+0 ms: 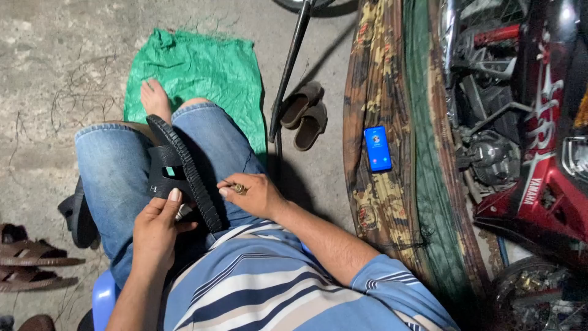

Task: The person sits on a blue plastic chair and sews a black sandal resting on their lap using a needle and thread. They pause to operate a smartphone placed on a nearby wooden surface before resuming the sewing task.

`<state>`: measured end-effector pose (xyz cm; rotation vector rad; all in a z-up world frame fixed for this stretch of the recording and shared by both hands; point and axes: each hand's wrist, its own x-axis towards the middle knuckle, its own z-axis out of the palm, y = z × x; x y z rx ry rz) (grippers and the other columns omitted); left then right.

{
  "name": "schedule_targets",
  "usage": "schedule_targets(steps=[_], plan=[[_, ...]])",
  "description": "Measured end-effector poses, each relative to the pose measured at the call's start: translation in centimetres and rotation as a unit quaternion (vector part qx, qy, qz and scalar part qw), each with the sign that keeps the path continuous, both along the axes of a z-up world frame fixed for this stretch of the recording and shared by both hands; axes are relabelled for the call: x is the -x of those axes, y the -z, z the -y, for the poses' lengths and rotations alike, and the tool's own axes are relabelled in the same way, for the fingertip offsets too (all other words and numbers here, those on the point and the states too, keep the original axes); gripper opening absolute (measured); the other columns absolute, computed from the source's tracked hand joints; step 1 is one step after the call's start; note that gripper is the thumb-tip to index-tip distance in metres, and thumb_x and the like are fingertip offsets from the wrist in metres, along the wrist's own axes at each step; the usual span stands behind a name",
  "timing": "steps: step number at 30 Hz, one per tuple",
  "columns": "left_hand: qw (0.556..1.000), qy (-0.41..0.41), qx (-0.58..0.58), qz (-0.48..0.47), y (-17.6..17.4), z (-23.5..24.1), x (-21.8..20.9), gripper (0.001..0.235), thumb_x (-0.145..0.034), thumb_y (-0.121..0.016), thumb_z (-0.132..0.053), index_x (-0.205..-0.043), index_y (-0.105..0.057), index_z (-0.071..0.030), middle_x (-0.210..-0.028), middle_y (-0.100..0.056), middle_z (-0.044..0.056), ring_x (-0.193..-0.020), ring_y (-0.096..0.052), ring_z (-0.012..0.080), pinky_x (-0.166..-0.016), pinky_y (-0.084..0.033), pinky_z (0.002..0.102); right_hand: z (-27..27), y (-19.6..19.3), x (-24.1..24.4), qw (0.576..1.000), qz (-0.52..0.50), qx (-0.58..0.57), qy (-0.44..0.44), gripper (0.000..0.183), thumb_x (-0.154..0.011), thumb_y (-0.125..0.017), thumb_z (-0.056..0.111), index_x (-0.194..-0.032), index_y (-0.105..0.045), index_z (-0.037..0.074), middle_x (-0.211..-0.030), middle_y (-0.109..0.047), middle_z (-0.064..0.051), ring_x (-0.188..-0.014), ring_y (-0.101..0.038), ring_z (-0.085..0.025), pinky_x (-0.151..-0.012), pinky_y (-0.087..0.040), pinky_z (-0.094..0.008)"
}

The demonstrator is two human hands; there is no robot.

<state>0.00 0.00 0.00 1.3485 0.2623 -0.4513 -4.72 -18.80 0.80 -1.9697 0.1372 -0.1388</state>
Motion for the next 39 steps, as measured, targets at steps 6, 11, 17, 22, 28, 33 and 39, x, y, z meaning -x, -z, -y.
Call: schedule_targets(steps=[6, 11, 17, 22, 28, 33, 39], plan=[[0.993, 0.043, -0.113, -0.008, -1.3, 0.4, 0.5, 0.024, -0.092, -0.054, -0.026, -0.082, -0.06, -0.004, -0.076, -0.061, 0.008, -0.069, -0.057, 0.013, -0.053, -0.054, 0.028, -0.6, 1.0, -0.1, 0.998, -0.017, 0.053, -0.031, 0.017, -0.082, -0.06, 0.024, -0.094, -0.066, 0.014, -0.082, -0.068, 0.002, -0.069, -0.062, -0.01, -0.062, -0.047, -0.024], [1.0, -0.003, -0.011, -0.01, 2.7, -1.2, -2.1, 0.026, -0.095, -0.055, -0.023, -0.086, -0.054, 0.001, -0.076, -0.062, 0.018, -0.068, -0.064, 0.0252, -0.051, -0.057, 0.039, -1.7, 2.1, -1.1, 0.989, 0.112, 0.068, 0.063, 0.011, -0.081, -0.065, 0.022, -0.091, -0.07, 0.019, -0.073, -0.068, -0.002, -0.071, -0.066, -0.022, -0.066, -0.053, -0.03], [0.999, -0.035, 0.024, -0.018, 1.4, -0.4, -3.0, 0.025, -0.091, -0.057, -0.024, -0.082, -0.053, -0.002, -0.077, -0.062, 0.016, -0.072, -0.067, 0.025, -0.051, -0.058, 0.04, -0.5, 2.7, -2.5, 0.992, 0.078, 0.053, 0.079, 0.012, -0.078, -0.068, 0.016, -0.089, -0.071, 0.02, -0.075, -0.07, -0.002, -0.074, -0.067, -0.023, -0.066, -0.052, -0.031], [0.998, -0.007, 0.044, -0.04, 1.4, -0.9, -3.2, 0.021, -0.089, -0.057, -0.024, -0.084, -0.055, -0.004, -0.081, -0.065, 0.013, -0.068, -0.067, 0.023, -0.044, -0.056, 0.033, -0.7, 2.0, -2.8, 0.993, 0.066, 0.068, 0.068, 0.009, -0.08, -0.068, 0.02, -0.089, -0.07, 0.019, -0.063, -0.068, 0.0, -0.062, -0.065, -0.015, -0.06, -0.052, -0.028], [0.993, 0.086, -0.003, -0.083, -4.3, -5.6, -1.9, 0.027, -0.088, -0.053, -0.028, -0.097, -0.062, -0.005, -0.1, -0.067, 0.013, -0.071, -0.068, 0.0217, -0.036, -0.046, 0.021, 0.3, 1.3, -2.1, 0.996, -0.043, -0.029, 0.073, 0.013, -0.079, -0.066, 0.015, -0.092, -0.07, 0.016, -0.061, -0.066, -0.005, -0.047, -0.055, -0.009, -0.045, -0.048, -0.023], [0.992, 0.011, -0.107, -0.058, -4.8, -15.1, -3.5, 0.038, -0.091, -0.04, -0.029, -0.102, -0.062, 0.0, -0.072, -0.066, 0.016, -0.062, -0.063, 0.0164, -0.038, -0.033, 0.018, 2.2, 0.6, -2.1, 0.987, -0.08, -0.114, 0.083, 0.014, -0.082, -0.062, 0.012, -0.095, -0.067, 0.009, -0.058, -0.062, -0.01, -0.041, -0.047, -0.007, -0.037, -0.044, -0.018], [0.658, 0.046, -0.686, 0.308, -4.0, -15.4, -2.7, 0.025, -0.084, -0.066, -0.036, -0.101, -0.069, -0.017, -0.113, -0.059, 0.014, -0.105, -0.059, 0.0338, -0.08, -0.048, 0.04, 3.8, -2.9, -3.2, 0.981, -0.044, 0.168, 0.088, 0.038, -0.093, -0.049, 0.018, -0.126, -0.049, -0.001, -0.108, -0.05, -0.033, -0.1, -0.05, -0.048, -0.088, -0.038, -0.053]])
